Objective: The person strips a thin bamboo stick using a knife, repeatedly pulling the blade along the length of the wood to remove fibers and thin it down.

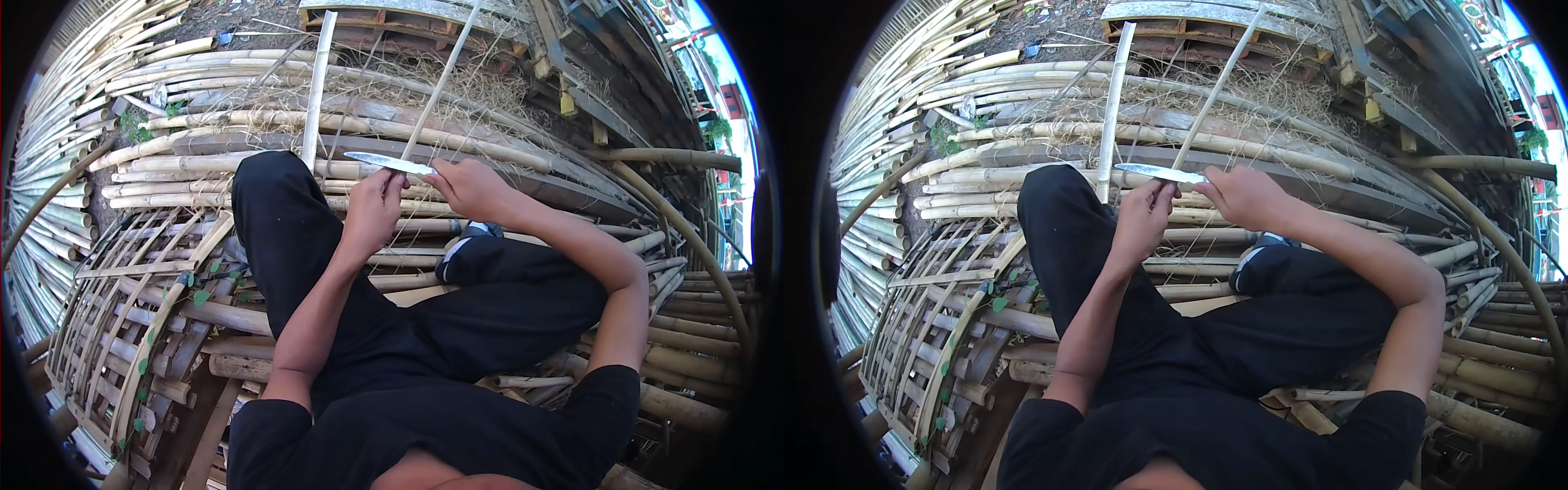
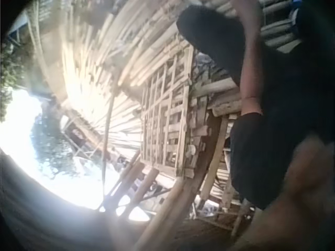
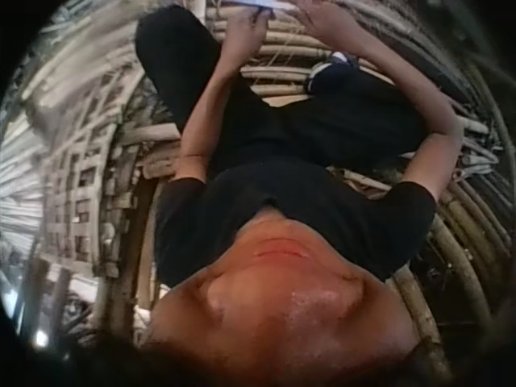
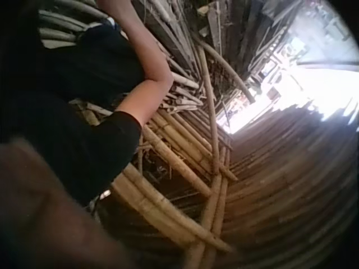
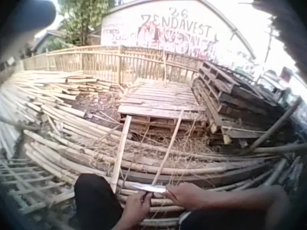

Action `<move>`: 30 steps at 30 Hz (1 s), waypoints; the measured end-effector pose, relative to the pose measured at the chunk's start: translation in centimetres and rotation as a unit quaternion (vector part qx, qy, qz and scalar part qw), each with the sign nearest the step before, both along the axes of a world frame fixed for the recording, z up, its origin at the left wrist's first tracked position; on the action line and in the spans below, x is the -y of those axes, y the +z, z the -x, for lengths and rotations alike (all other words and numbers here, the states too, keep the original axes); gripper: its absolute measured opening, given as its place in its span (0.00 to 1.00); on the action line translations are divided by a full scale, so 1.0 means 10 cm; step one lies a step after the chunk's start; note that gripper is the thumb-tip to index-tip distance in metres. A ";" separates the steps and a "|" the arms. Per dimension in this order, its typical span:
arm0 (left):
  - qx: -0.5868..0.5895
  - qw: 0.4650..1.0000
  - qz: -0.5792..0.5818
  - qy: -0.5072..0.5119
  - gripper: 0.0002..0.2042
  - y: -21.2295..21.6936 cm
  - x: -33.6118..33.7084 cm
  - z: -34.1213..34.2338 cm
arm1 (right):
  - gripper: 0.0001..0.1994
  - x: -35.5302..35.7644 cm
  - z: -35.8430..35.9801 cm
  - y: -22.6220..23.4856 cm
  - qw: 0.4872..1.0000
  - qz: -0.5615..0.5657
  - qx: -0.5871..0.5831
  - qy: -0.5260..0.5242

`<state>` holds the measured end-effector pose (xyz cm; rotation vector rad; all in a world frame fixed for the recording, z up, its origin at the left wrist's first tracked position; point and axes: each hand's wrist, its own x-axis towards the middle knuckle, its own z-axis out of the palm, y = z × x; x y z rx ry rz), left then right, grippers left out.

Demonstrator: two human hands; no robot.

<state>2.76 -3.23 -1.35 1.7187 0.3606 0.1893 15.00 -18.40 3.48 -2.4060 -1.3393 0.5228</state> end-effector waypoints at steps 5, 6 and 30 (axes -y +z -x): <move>-0.008 0.993 0.114 -0.019 0.10 -0.13 -0.11 0.06 | 0.16 0.21 -0.63 -0.25 0.993 -0.026 0.106 -0.055; -0.020 0.989 0.142 -0.037 0.11 -0.13 -0.12 0.10 | 0.16 0.45 -0.97 -0.38 0.979 -0.087 0.155 -0.098; -0.151 0.888 0.344 -0.267 0.19 0.31 -0.23 0.17 | 0.11 0.00 -0.70 0.23 0.728 -0.300 -0.518 -0.335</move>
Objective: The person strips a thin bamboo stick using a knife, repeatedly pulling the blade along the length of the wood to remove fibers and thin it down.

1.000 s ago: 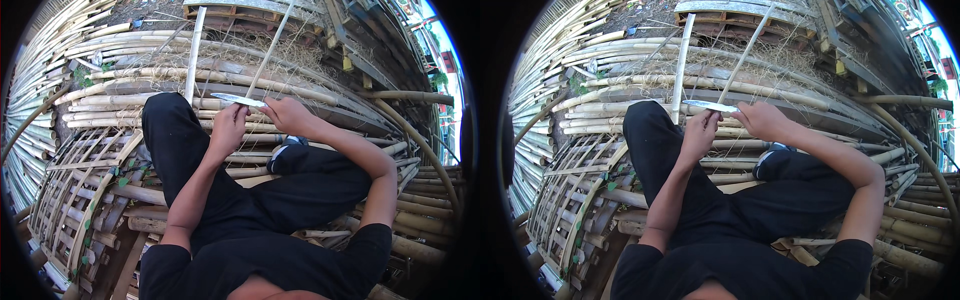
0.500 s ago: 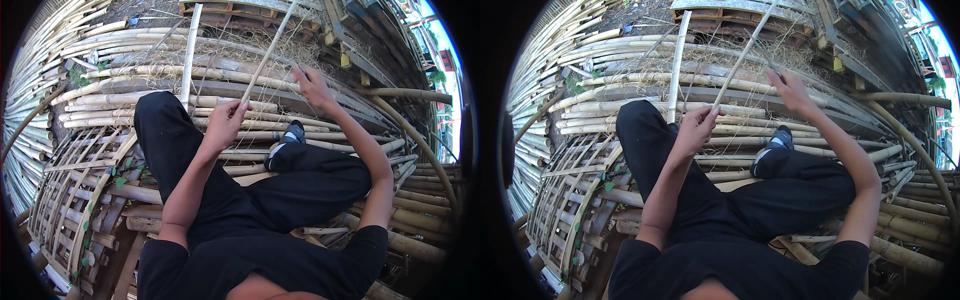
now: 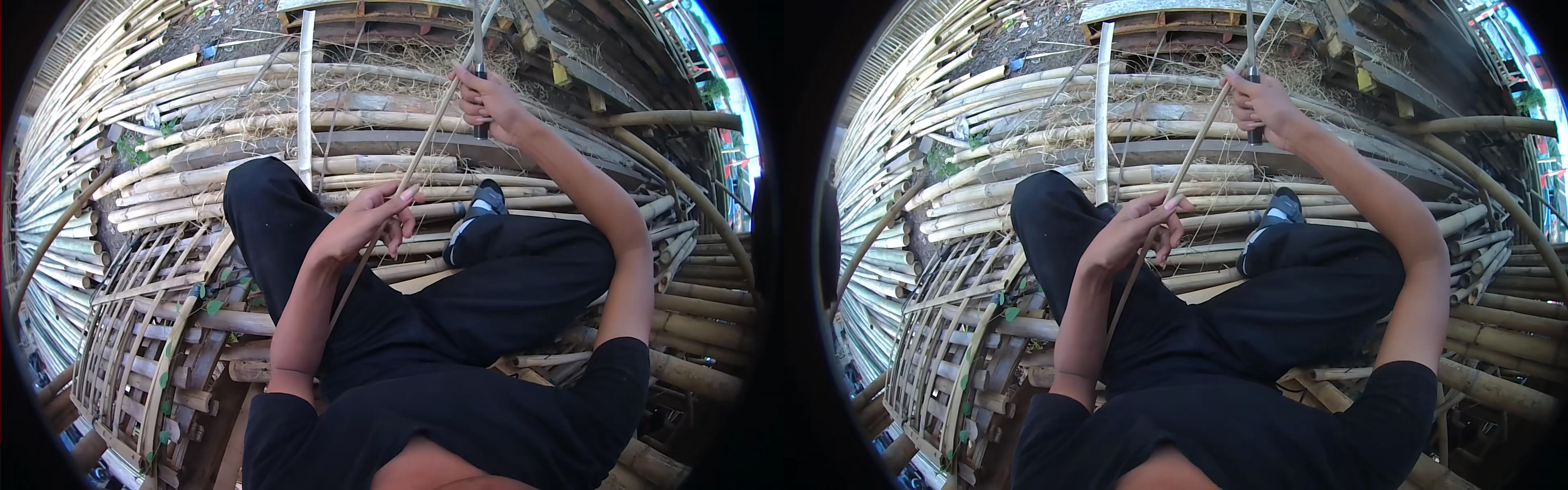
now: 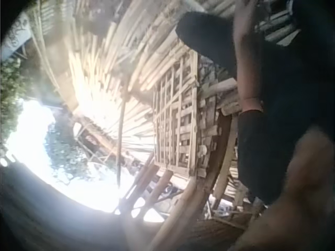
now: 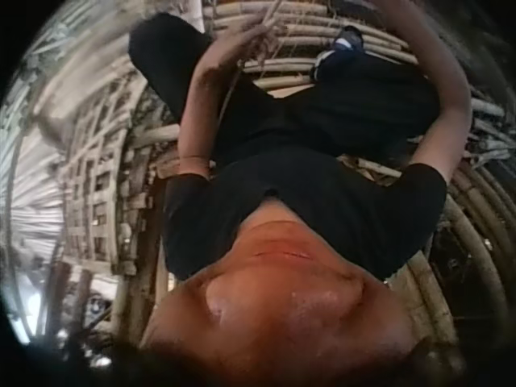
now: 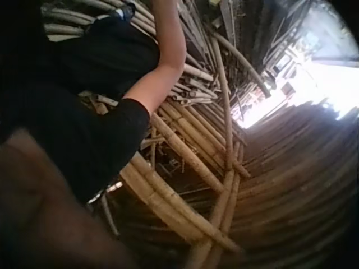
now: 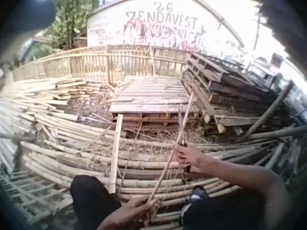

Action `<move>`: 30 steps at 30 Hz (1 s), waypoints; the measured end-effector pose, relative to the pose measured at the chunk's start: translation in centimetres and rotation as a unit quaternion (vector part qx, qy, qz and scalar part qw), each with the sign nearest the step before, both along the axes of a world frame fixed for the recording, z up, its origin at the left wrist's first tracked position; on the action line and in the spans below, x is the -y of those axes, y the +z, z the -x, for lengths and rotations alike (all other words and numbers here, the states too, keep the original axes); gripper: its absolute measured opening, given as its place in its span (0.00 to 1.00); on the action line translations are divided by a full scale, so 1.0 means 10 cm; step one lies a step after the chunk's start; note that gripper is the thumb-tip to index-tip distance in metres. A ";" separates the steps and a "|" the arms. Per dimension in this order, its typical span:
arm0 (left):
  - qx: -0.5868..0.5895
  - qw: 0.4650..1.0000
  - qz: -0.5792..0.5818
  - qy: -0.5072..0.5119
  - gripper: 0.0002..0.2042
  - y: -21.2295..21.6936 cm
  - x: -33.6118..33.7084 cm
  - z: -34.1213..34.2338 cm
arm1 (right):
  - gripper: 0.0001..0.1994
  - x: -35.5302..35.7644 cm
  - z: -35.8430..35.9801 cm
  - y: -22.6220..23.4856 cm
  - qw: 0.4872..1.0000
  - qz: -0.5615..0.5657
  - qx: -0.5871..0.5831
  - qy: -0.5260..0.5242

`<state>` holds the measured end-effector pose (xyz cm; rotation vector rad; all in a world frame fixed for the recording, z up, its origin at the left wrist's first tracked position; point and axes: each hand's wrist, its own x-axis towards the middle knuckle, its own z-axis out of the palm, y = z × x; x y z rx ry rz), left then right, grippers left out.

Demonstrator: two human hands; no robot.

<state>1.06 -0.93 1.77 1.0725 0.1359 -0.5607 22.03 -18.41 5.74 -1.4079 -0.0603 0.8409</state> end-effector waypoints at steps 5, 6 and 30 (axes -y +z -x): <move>-0.026 0.999 0.032 -0.028 0.18 0.03 0.04 0.07 | 0.11 0.26 -0.28 0.03 0.995 -0.095 -0.031 0.005; -0.047 0.996 0.079 -0.022 0.18 0.02 0.03 0.08 | 0.12 0.30 -0.32 0.04 0.993 -0.113 -0.033 0.006; -0.038 0.968 0.108 0.223 0.09 -0.28 0.12 -0.07 | 0.14 0.06 0.74 -0.51 0.743 0.204 0.529 0.355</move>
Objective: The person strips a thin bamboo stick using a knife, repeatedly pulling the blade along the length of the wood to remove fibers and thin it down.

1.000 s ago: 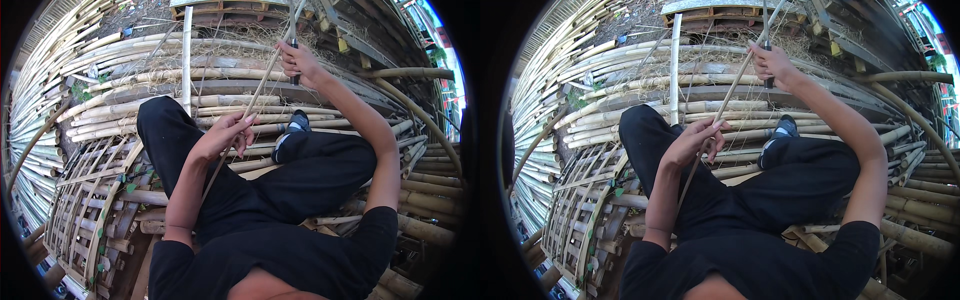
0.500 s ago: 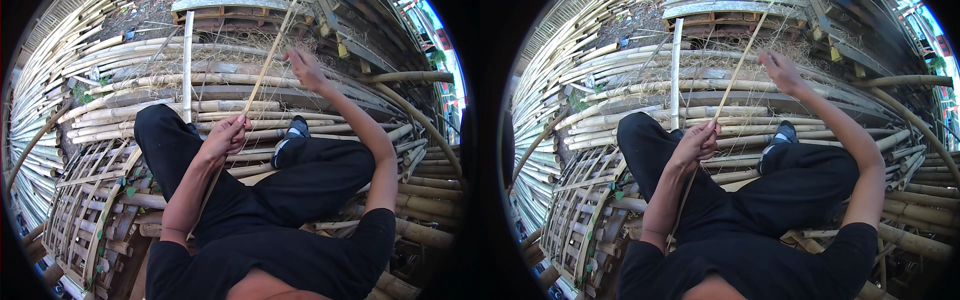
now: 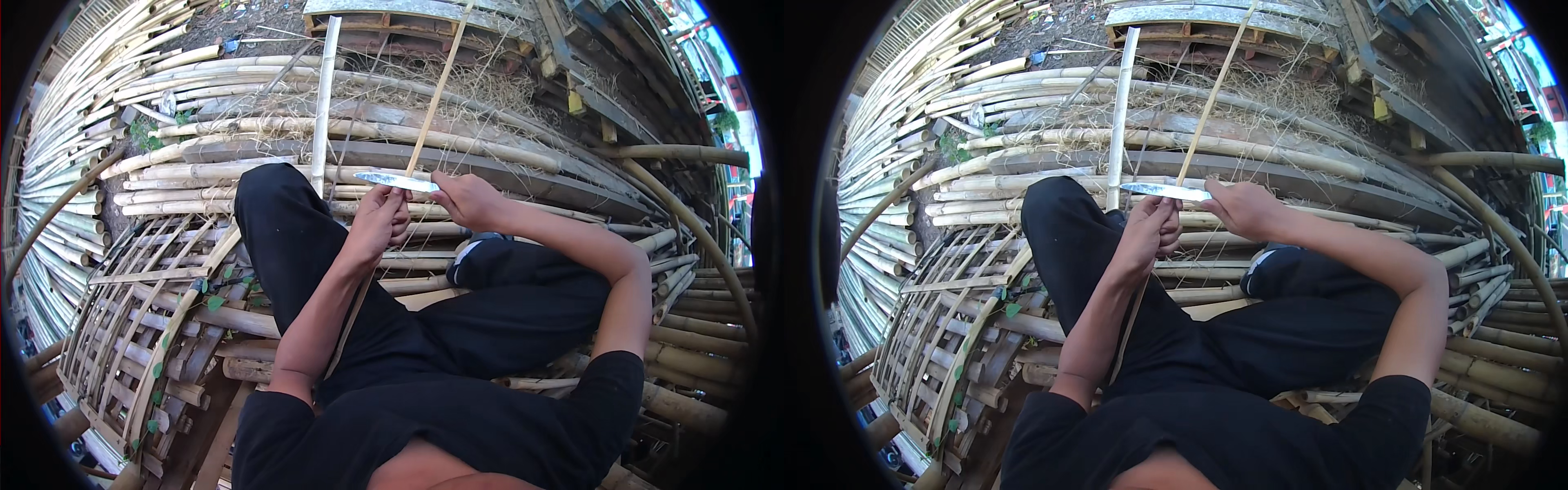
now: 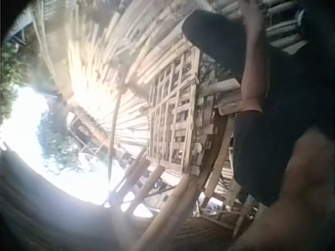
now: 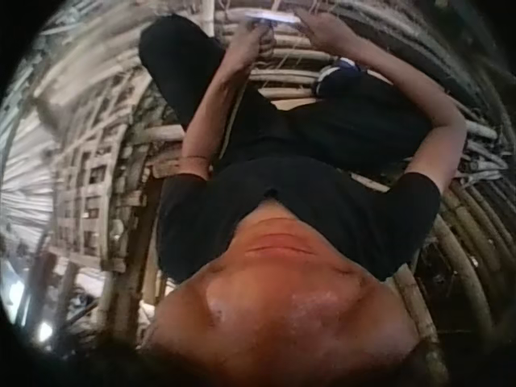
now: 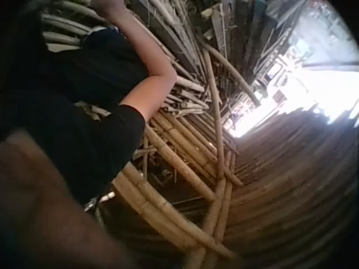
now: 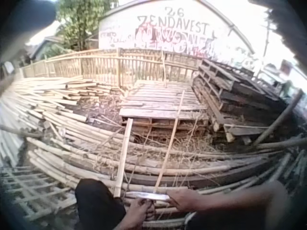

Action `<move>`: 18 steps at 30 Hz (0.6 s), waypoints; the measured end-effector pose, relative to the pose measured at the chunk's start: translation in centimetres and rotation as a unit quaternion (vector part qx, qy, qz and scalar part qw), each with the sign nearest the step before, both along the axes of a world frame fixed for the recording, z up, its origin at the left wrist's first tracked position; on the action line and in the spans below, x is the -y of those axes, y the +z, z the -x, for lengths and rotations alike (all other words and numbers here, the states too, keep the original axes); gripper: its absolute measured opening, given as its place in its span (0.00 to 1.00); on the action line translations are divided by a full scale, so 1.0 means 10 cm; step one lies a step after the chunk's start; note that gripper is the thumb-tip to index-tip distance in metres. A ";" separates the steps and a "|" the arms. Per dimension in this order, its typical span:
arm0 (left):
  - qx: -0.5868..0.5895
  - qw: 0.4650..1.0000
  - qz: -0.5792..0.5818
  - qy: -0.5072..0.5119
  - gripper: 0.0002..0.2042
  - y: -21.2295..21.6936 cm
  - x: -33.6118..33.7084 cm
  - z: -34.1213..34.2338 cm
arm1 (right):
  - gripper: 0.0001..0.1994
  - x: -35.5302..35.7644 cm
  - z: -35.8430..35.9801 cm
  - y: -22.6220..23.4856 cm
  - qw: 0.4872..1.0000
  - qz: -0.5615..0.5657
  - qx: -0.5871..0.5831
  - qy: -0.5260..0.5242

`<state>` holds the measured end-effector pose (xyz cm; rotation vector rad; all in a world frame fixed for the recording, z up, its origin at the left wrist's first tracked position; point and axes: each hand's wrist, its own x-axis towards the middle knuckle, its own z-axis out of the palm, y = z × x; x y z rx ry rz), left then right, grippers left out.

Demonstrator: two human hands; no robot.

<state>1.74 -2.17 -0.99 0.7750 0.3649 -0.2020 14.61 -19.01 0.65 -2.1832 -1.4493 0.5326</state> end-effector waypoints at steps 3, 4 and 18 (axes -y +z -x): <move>0.010 1.000 0.027 -0.004 0.09 -0.02 0.01 0.01 | 0.15 0.01 -0.03 -0.02 0.999 0.023 0.044 0.004; 0.014 0.999 0.032 -0.005 0.10 0.00 0.00 0.01 | 0.15 0.01 -0.07 -0.07 0.998 0.008 0.063 0.007; 0.031 0.994 0.045 -0.091 0.12 0.05 0.16 0.01 | 0.22 0.31 -1.12 0.14 0.925 -0.111 0.055 -0.358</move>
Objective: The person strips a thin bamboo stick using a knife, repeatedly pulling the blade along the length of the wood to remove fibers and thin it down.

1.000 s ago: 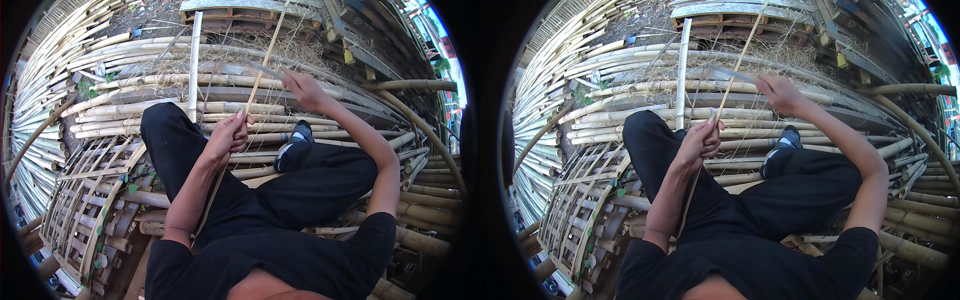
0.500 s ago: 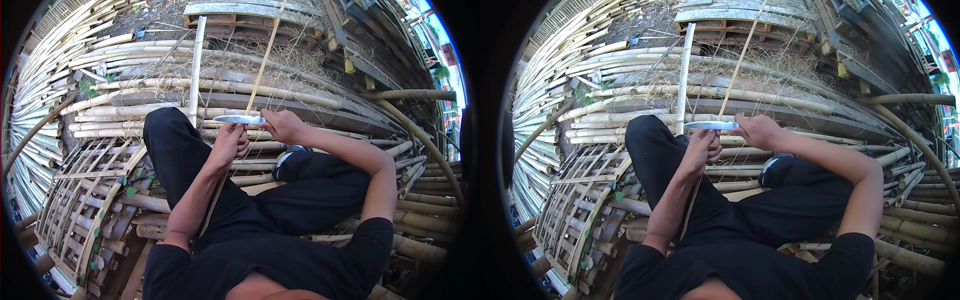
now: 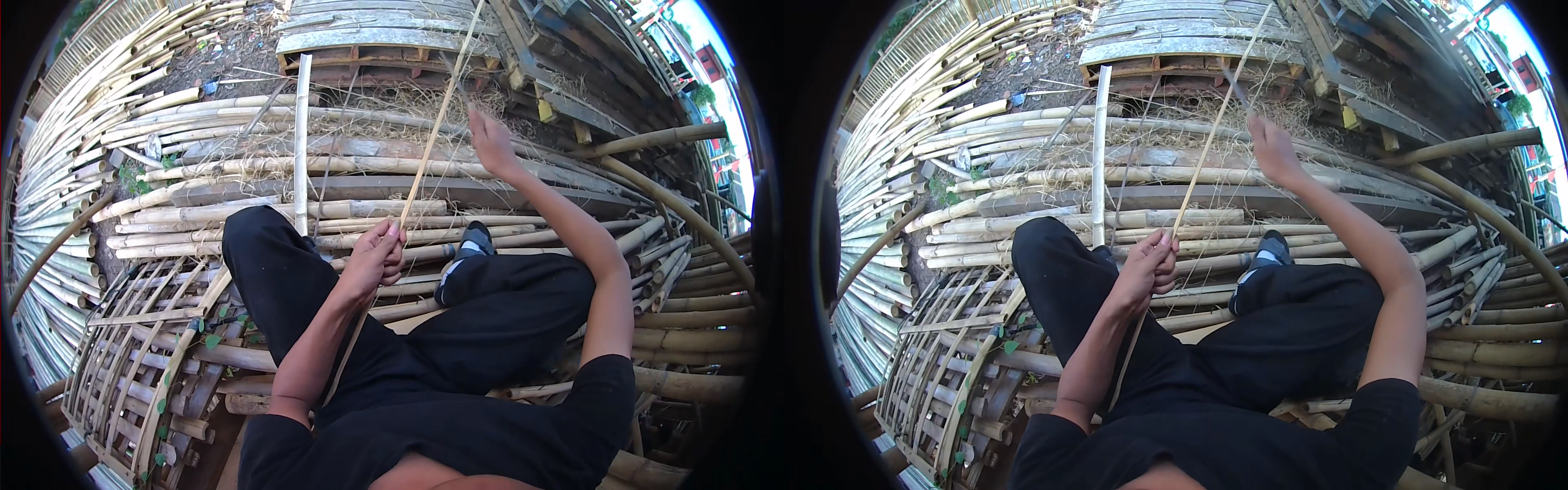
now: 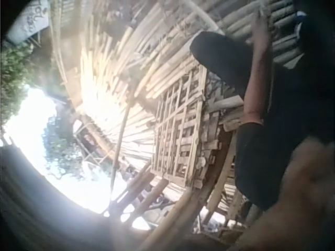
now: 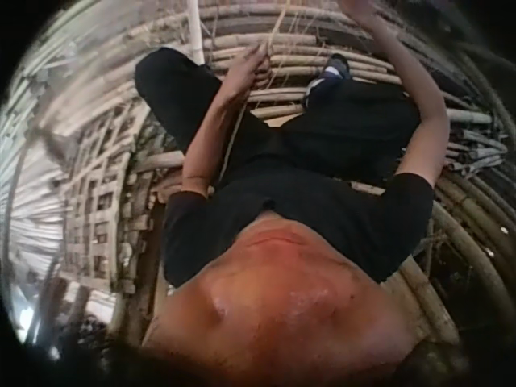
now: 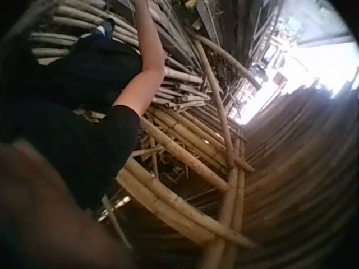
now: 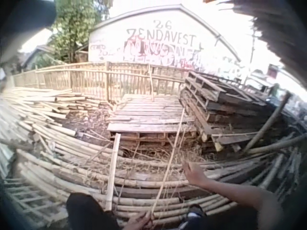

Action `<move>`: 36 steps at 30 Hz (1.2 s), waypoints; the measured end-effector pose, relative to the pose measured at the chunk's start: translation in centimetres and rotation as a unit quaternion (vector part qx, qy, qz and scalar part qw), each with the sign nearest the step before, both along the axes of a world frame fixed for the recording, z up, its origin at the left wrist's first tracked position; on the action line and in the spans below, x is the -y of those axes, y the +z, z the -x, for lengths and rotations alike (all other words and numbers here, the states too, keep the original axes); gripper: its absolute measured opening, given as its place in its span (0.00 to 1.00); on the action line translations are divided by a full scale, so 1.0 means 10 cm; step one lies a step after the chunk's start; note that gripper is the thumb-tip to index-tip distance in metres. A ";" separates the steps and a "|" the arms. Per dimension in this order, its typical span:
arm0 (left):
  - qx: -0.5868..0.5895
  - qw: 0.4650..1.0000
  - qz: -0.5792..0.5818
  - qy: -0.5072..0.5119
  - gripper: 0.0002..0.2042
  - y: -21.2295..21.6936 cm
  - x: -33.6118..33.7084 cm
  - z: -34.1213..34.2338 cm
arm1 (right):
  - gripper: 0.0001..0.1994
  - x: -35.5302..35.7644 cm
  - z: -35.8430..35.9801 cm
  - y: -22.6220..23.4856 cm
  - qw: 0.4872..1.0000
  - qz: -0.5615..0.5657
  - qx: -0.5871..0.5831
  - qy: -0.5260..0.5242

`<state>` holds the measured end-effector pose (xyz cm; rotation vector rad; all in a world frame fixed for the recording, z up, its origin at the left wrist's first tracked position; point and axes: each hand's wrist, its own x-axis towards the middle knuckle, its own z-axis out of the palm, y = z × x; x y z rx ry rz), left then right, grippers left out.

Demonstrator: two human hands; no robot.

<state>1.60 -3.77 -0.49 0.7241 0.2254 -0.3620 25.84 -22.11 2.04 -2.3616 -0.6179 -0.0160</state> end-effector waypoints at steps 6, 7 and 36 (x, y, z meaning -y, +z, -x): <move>0.000 1.000 -0.003 0.005 0.11 0.01 -0.07 0.08 | 0.14 -0.11 0.37 0.08 0.974 0.072 0.017 0.216; -0.012 1.000 -0.007 0.001 0.10 0.07 -0.06 0.10 | 0.13 -0.07 0.35 0.04 0.967 0.070 0.045 0.240; 0.072 0.983 -0.160 -0.058 0.15 0.11 -0.01 0.08 | 0.14 -0.07 0.30 0.44 0.853 -0.254 -0.456 0.001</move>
